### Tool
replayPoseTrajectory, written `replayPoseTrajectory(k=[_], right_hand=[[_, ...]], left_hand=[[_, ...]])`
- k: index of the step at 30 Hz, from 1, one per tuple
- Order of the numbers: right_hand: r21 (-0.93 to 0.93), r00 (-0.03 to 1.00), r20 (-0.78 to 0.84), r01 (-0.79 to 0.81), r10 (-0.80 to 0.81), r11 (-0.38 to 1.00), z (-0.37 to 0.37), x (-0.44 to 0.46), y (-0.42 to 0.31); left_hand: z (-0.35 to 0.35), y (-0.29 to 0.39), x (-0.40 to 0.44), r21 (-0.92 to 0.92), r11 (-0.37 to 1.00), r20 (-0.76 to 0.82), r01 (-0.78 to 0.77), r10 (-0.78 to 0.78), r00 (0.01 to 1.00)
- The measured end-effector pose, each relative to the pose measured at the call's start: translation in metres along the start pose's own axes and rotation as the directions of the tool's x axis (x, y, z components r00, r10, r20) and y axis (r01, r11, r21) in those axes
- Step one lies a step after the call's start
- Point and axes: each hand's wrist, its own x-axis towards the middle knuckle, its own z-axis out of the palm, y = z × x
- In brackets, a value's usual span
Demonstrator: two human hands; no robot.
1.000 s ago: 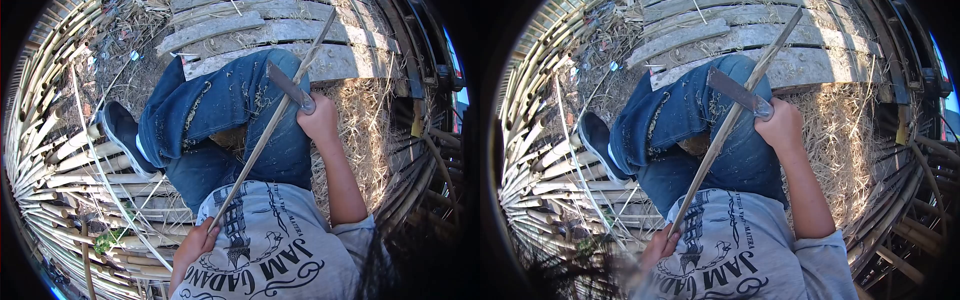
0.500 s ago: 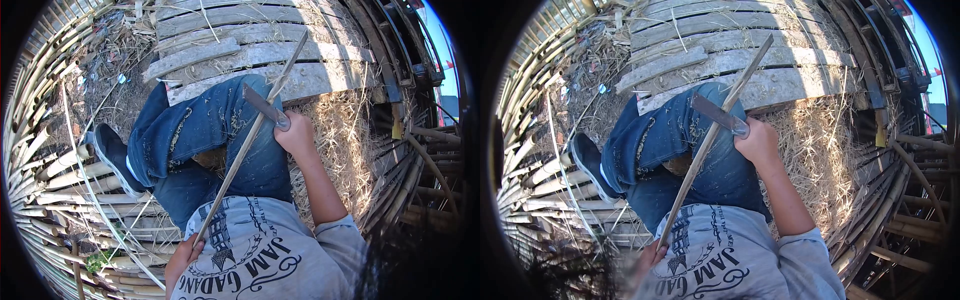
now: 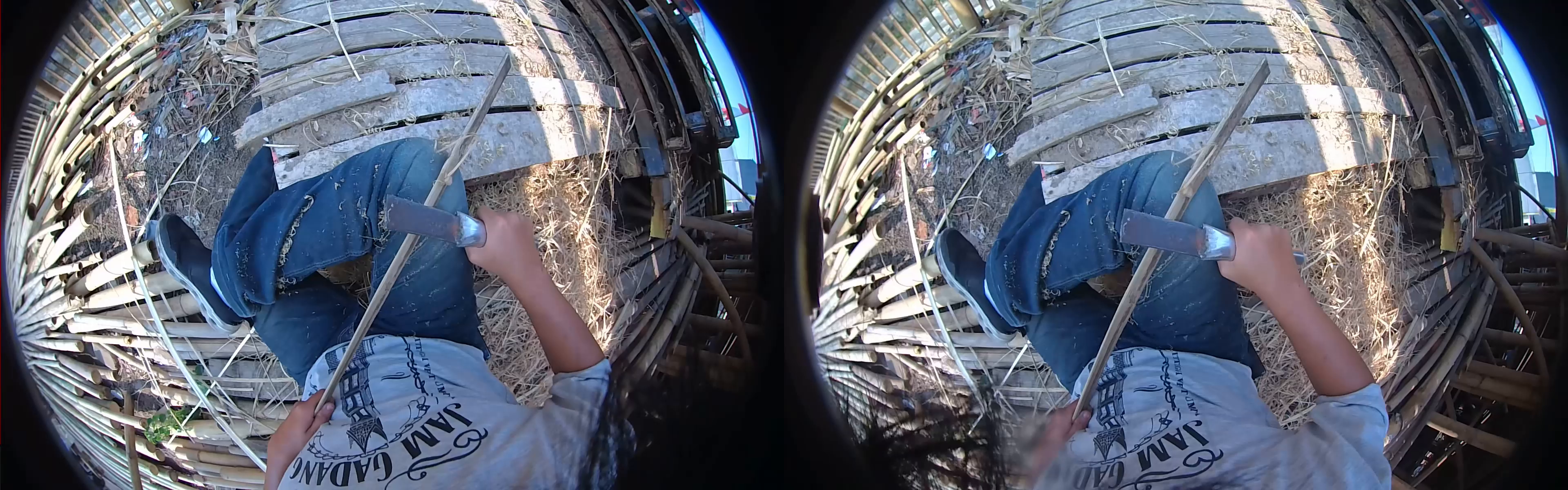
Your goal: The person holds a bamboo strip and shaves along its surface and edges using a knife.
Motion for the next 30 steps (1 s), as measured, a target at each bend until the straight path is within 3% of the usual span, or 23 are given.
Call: replayPoseTrajectory(k=[1, 2, 4, 5, 6, 7, 10, 11, 12, 13, 17, 19, 20, 25, 27, 30], right_hand=[[-0.105, 0.999, 0.051, 0.018, -0.012, 0.994, -0.005, 0.004, 0.006], [-0.068, 0.987, -0.104, -0.126, 0.119, 0.99, 0.0, 0.017, 0.017], [-0.062, 0.992, -0.097, -0.081, 0.075, 0.995, 0.0, 0.017, 0.018], [-0.058, 0.995, -0.097, -0.024, 0.018, 0.998, -0.003, 0.023, 0.014], [-0.094, 0.974, 0.008, 0.228, -0.228, 0.969, -0.003, 0.013, 0.004], [-0.095, 0.92, 0.199, 0.361, -0.338, 0.928, -0.007, 0.006, -0.008], [-0.007, 0.966, 0.119, 0.232, -0.229, 0.973, -0.001, 0.024, 0.006], [0.06, 1.0, 0.012, -0.012, 0.011, 0.998, 0.001, 0.036, 0.025], [0.154, 0.964, -0.073, -0.242, 0.256, 0.958, 0.004, 0.042, 0.036], [0.162, 0.966, -0.067, -0.236, 0.249, 0.958, 0.002, 0.04, 0.032], [0.232, 0.987, 0.148, 0.033, -0.069, 0.972, 0.009, 0.005, 0.004], [0.274, 0.994, 0.09, 0.037, -0.064, 0.961, 0.023, -0.004, -0.001], [0.286, 0.995, 0.088, 0.028, -0.056, 0.958, 0.024, -0.005, 0.0], [0.323, 0.999, -0.024, -0.034, 0.044, 0.946, 0.032, -0.011, -0.004], [0.347, 0.997, -0.04, -0.043, 0.061, 0.937, 0.034, -0.011, -0.003], [0.385, 0.995, -0.054, -0.054, 0.08, 0.921, 0.038, -0.014, -0.002]], left_hand=[[0.002, -0.008, 0.003, 0.004, 1.0, 0.002, 0.01, -0.01, 1.0], [0.007, -0.027, 0.006, -0.035, 0.999, 0.016, 0.02, -0.02, 1.0], [0.014, -0.048, 0.007, -0.093, 0.995, 0.012, 0.036, -0.035, 0.999], [0.012, -0.044, 0.009, -0.09, 0.995, -0.006, 0.037, -0.037, 0.999], [0.012, -0.038, 0.006, -0.071, 0.997, -0.024, 0.012, -0.014, 1.0], [0.01, -0.033, 0.003, -0.046, 0.999, -0.032, -0.011, 0.009, 0.999], [0.008, -0.025, 0.003, -0.014, 1.0, -0.036, 0.014, -0.014, 0.999], [0.012, -0.028, 0.003, -0.043, 0.998, -0.055, 0.036, -0.039, 0.998], [0.012, -0.03, 0.003, -0.13, 0.991, -0.092, -0.026, 0.014, 0.996], [0.013, -0.033, 0.003, -0.212, 0.973, -0.128, -0.093, 0.066, 0.99], [0.006, -0.069, 0.016, -0.181, 0.979, -0.048, -0.095, 0.087, 0.995], [-0.001, -0.076, 0.027, -0.46, 0.888, 0.144, 0.031, 0.04, 0.989], [-0.002, -0.07, 0.034, -0.459, 0.887, 0.118, -0.054, 0.122, 0.986], [-0.02, -0.027, 0.06, -0.382, 0.923, 0.198, 0.042, 0.037, 0.98], [-0.024, -0.015, 0.075, -0.408, 0.912, 0.27, 0.048, 0.07, 0.96], [-0.018, 0.01, 0.1, -0.426, 0.905, 0.25, 0.016, 0.101, 0.963]])
